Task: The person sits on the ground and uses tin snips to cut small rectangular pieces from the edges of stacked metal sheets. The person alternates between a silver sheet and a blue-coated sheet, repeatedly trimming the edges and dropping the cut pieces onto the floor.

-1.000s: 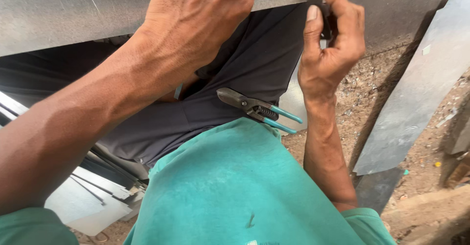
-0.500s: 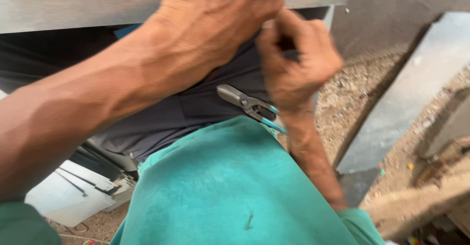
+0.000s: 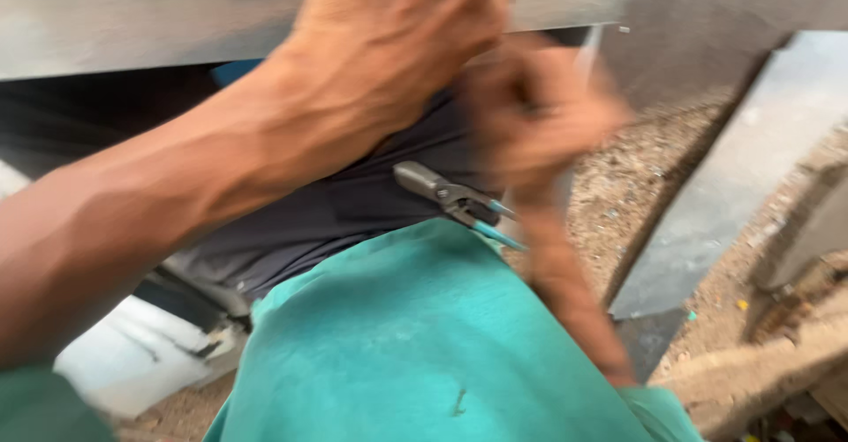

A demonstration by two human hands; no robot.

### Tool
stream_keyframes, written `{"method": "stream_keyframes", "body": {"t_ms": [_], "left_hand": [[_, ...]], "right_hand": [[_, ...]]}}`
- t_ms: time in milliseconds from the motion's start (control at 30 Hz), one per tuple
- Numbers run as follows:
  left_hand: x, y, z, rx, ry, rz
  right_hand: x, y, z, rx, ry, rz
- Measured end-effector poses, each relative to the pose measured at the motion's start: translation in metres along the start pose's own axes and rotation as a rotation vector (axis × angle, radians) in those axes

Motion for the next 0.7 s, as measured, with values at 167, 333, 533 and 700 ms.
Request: {"method": "stream_keyframes", "body": {"t_ms": [167, 333, 533, 700], "left_hand": [[-0.015, 0.006, 0.026, -0.375, -0.142, -0.086], [-0.018, -0.002, -0.002, -0.703, 0.004, -0.262], [-0.062, 0.051, 0.002, -1.814, 0.317, -1.043], [-0.064, 0.072, 0.071, -2.122, 0.857, -1.412]], "right_hand": [[0.011, 0.039, -0.02, 0.295, 0.084, 0.147], [-0.03, 0.08, -0.038, 0.036, -0.311, 0.186], [-0.126, 0.081, -0.086, -0.313, -1.052, 0.345], [-0.174, 0.066, -0.076, -0.455, -1.219, 0.242]]}}
Point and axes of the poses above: each hand's wrist, its own x-axis towards the middle knuckle, its own z-axis out of the palm, y = z × x, the point moved 4 cm from there along x, towards the middle knuckle, and after that the axes turned 8 degrees about y, right-handed, at the moved point
